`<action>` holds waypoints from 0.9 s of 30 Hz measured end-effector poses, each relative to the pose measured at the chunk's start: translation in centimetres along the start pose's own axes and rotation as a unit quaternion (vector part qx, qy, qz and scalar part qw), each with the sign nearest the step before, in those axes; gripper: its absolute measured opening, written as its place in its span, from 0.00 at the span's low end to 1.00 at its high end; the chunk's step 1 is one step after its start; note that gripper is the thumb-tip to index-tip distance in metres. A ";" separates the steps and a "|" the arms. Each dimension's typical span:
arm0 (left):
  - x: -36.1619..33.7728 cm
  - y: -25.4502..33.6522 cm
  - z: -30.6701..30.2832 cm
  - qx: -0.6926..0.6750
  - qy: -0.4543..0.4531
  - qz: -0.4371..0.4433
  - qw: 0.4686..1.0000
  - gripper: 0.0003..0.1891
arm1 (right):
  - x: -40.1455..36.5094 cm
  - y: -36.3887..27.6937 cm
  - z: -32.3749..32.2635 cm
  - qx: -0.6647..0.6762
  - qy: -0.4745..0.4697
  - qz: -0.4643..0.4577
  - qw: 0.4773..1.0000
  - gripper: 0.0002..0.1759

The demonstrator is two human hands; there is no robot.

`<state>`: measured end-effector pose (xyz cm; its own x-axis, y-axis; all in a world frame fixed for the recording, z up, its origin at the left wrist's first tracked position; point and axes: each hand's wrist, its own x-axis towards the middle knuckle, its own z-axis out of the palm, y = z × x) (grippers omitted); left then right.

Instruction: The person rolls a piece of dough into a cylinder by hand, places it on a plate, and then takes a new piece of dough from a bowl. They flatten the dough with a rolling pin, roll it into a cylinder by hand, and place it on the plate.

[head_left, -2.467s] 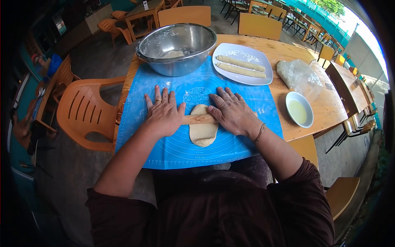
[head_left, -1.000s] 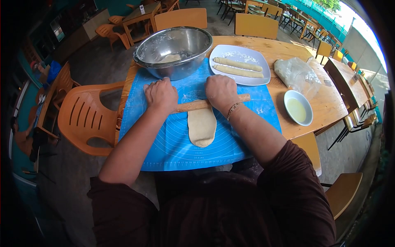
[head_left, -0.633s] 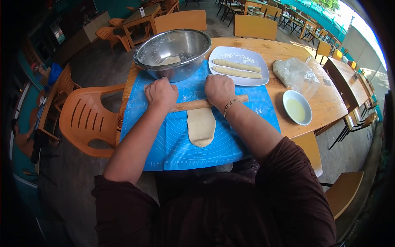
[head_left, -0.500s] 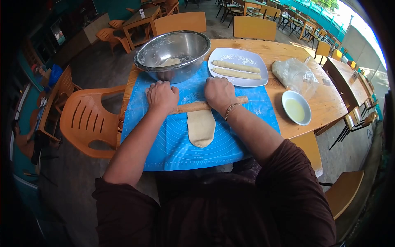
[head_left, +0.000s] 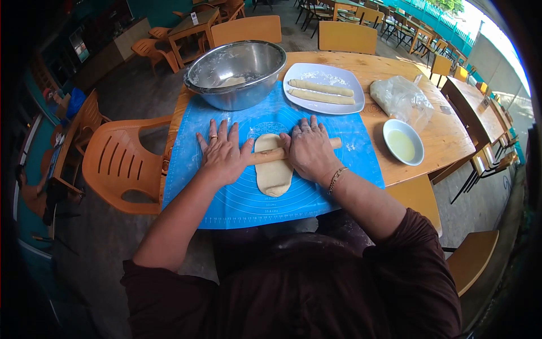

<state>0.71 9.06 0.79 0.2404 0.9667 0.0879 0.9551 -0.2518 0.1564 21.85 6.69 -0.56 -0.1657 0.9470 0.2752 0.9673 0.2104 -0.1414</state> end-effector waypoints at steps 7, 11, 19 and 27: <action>-3.6 0.0 -0.3 0.013 -0.011 0.057 0.998 0.40 | -4.5 -0.6 -1.9 0.008 -0.009 -0.027 1.000 0.43; -5.4 0.0 -1.0 -0.011 -0.060 0.073 0.995 0.40 | -6.7 -0.3 -3.3 0.035 -0.039 -0.063 0.997 0.44; -9.7 -0.7 0.1 0.011 0.046 0.191 0.980 0.38 | -11.1 -0.1 -5.7 0.067 -0.041 -0.126 0.989 0.38; -13.0 -1.0 0.0 -0.011 0.053 0.217 0.975 0.37 | -13.0 1.1 -6.6 0.096 -0.034 -0.177 0.979 0.27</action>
<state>-3.36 -3.30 -0.50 0.6011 0.7585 0.2518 0.7630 -0.6384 0.1017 26.33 -7.02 1.98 -0.5025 0.8192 0.2765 0.7941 0.5638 -0.2271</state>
